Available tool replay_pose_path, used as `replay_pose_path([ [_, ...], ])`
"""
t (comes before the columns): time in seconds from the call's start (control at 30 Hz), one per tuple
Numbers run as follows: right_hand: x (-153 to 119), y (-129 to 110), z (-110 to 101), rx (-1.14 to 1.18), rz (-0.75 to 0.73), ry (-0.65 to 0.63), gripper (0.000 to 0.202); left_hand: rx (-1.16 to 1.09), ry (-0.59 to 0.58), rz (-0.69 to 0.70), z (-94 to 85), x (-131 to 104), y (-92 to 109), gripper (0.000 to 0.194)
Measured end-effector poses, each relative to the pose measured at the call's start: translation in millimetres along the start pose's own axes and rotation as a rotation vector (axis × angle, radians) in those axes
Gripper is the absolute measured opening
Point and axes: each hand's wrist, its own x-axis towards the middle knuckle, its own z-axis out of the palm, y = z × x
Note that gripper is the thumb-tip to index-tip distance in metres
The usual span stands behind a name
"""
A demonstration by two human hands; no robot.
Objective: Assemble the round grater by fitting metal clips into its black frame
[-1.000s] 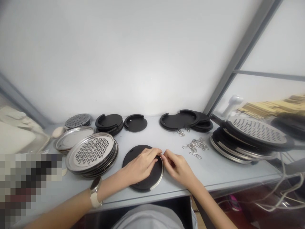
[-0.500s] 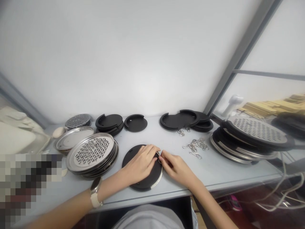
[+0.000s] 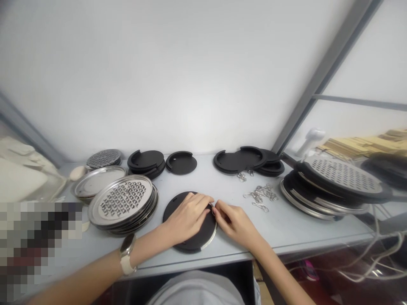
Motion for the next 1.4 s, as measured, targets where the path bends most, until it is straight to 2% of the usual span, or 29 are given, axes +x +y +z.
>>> replay_pose_path([
  [1.4, -0.2, -2.0, 0.1, -0.060, -0.036, 0.069, 0.025, -0.008, -0.017, 0.019, -1.9, -0.8, 0.0, 0.021],
])
